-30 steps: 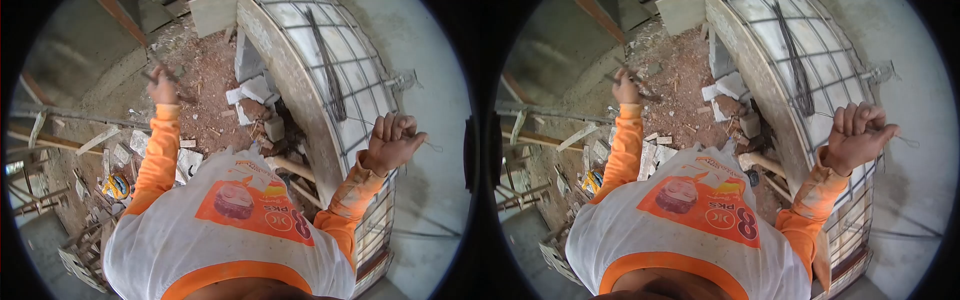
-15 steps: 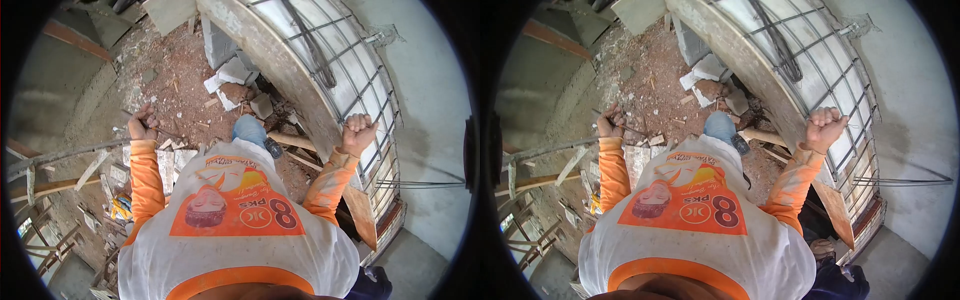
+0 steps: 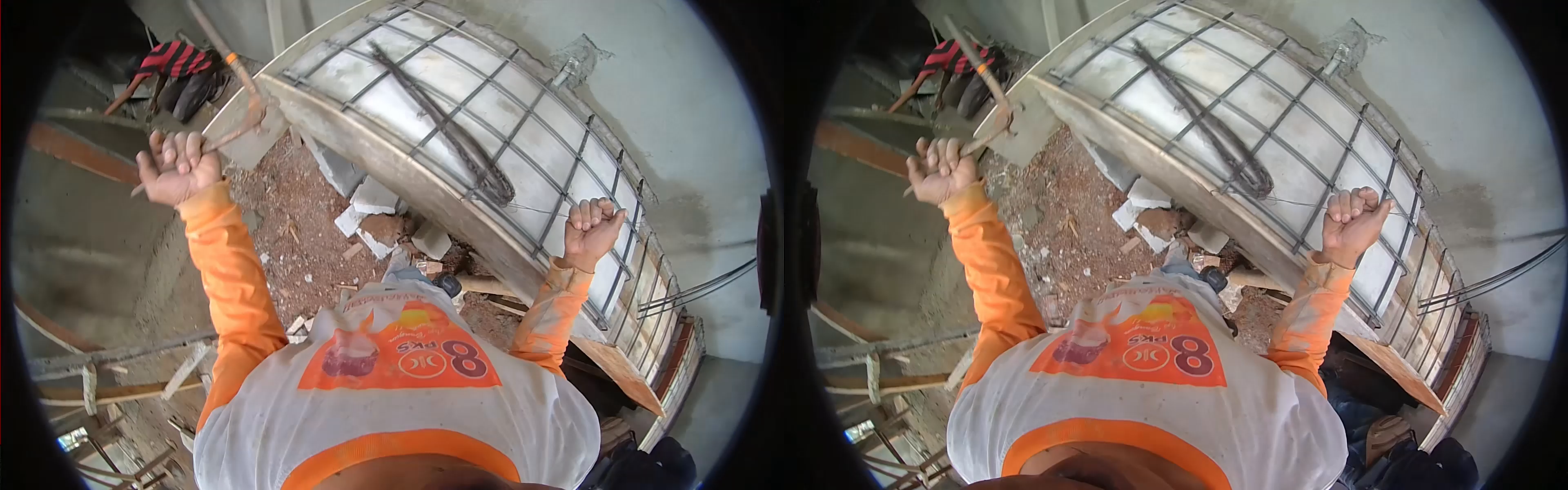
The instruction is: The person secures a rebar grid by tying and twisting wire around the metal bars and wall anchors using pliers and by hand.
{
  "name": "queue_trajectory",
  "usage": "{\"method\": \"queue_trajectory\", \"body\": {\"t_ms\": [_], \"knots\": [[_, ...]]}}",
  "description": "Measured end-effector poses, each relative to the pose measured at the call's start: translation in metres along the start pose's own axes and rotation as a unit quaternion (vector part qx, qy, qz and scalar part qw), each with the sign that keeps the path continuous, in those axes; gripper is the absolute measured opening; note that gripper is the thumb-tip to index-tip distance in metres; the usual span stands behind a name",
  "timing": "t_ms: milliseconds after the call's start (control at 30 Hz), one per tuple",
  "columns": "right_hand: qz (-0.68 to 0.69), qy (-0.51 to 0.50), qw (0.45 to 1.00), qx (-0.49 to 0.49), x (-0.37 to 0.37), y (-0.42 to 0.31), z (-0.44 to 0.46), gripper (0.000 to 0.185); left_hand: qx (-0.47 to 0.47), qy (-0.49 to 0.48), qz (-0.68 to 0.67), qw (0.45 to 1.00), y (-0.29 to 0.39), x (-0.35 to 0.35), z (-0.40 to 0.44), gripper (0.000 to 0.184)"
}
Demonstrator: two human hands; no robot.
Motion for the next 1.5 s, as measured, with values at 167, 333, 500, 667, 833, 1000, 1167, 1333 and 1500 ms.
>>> {"method": "queue_trajectory", "body": {"t_ms": [167,333,500,667,833,1000,1167,1333,1500], "knots": [[-0.005,0.008,0.999,-0.039,-0.003,-0.016,0.047,0.052,0.114,-0.033,-0.175,0.977,-0.102,0.025,0.066,0.034],[-0.442,-0.074,0.872,-0.198,-0.043,-0.055,0.089,0.039,0.221,0.028,-0.027,0.975,-0.172,0.043,0.095,0.033],[-0.744,-0.335,0.562,-0.137,-0.074,0.015,0.109,0.047,0.259,0.228,0.188,0.92,-0.206,0.058,0.085,0.036],[-0.722,-0.452,0.515,-0.095,-0.08,0.118,0.087,0.074,0.232,0.266,0.217,0.91,-0.22,0.067,0.095,0.034],[-0.722,-0.461,0.505,-0.108,-0.062,0.154,0.088,0.06,0.263,0.092,0.077,0.957,-0.189,0.09,0.112,0.03],[-0.752,-0.39,0.524,-0.082,-0.073,0.084,0.123,0.041,0.147,0.091,0.028,0.985,-0.188,0.094,0.109,0.031],[-0.791,-0.324,0.516,-0.055,-0.049,-0.05,0.141,0.04,0.243,0.093,0.061,0.964,-0.221,0.121,0.101,0.033],[-0.782,-0.051,0.596,-0.172,-0.018,-0.122,0.113,0.046,0.427,0.138,0.11,0.887,-0.274,0.128,0.091,0.034],[-0.737,0.045,0.645,-0.199,0.044,-0.138,0.058,0.047,0.36,0.204,0.365,0.834,-0.292,0.126,0.089,0.023]]}}
Point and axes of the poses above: each hand's wrist, its own z-axis towards the middle knuckle, its own x-axis out of the back of the hand, y = z × x, the point moved 1 cm from there along z, towards the middle knuckle, and after that the axes turned 3 degrees about x, right-handed, at the moved point
